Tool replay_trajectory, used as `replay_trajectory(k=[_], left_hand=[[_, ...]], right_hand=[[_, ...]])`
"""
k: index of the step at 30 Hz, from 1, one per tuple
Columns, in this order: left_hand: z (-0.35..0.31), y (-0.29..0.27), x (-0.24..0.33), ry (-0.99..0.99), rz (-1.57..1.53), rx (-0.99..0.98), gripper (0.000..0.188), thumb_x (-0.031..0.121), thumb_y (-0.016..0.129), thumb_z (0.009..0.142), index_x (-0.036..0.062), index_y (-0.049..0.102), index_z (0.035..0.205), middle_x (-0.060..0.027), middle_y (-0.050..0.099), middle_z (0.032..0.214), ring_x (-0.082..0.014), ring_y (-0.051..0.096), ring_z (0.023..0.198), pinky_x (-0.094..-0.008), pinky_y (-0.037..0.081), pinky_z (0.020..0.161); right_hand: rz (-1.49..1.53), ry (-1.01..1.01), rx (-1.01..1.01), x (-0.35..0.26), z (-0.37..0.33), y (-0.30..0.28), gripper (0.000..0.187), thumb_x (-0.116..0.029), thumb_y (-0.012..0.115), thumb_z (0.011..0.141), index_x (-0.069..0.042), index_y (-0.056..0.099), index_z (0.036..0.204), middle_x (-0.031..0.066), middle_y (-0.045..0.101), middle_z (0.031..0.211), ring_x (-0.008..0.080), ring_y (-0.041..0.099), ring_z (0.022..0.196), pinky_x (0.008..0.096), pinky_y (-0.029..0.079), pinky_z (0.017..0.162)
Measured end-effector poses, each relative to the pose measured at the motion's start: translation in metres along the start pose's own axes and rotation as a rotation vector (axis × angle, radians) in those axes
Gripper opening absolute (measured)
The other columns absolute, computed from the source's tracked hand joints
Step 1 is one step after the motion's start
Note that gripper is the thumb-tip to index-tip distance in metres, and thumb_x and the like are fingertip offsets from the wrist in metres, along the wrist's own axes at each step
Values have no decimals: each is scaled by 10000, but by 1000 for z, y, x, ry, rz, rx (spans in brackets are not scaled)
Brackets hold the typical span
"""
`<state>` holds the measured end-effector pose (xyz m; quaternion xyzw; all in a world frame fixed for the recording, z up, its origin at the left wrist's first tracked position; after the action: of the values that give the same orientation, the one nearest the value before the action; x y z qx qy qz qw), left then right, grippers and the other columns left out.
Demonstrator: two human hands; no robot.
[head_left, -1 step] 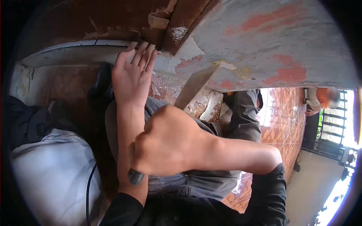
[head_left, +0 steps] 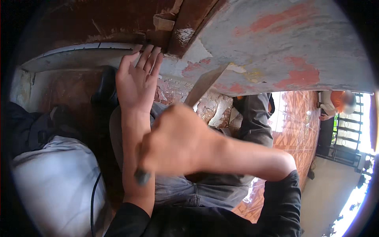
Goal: The person scrapes peeling paint from a wall near a door frame using a putty knife.
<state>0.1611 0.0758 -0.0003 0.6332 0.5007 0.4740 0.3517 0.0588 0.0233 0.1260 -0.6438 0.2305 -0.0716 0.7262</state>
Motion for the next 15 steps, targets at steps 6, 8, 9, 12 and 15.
replay_trajectory(k=[6,8,9,12,15], left_hand=[[4,7,-11,22,40,-25,501,127,583,850,-53,392,1277,-224,441,1271,-320,446,1238,-430,373,1089],[5,7,-12,-5,1,-79,540,115,579,850,-54,352,1310,-224,439,1267,-321,440,1244,-432,363,1097],[4,6,-10,-12,5,-78,540,115,579,850,-54,352,1310,-224,439,1267,-321,440,1244,-432,363,1097],[0,4,-1,-1,5,-51,557,117,566,854,-67,340,1329,-235,418,1301,-328,432,1254,-438,360,1101],[5,4,-9,-2,80,-52,571,121,563,855,-67,330,1342,-239,410,1313,-332,441,1248,-437,366,1096]], right_hand=[[-65,184,-104,38,-25,23,88,-243,674,614,-156,668,597,28,621,567,213,643,551,346,488,454],[41,-34,62,-12,-18,-2,93,-238,660,577,-146,649,571,7,593,535,193,620,508,328,461,419],[110,-97,120,-28,-13,-7,111,-249,652,564,-141,630,556,-5,565,508,179,600,477,323,441,393],[121,-155,130,-29,-7,-4,93,-232,656,578,-151,620,549,5,569,512,189,604,481,328,450,400],[-117,-12,111,40,-14,13,90,-205,661,601,-145,617,552,39,586,528,217,621,495,339,464,413]])
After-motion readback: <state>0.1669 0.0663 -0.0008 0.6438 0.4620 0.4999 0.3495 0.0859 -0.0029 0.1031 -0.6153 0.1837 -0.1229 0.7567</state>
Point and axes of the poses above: each hand's wrist, its own z-axis towards the middle knuckle, its own y-axis out of the palm, x = y × z, the point moved 8 cm from there along z, towards the middle knuckle
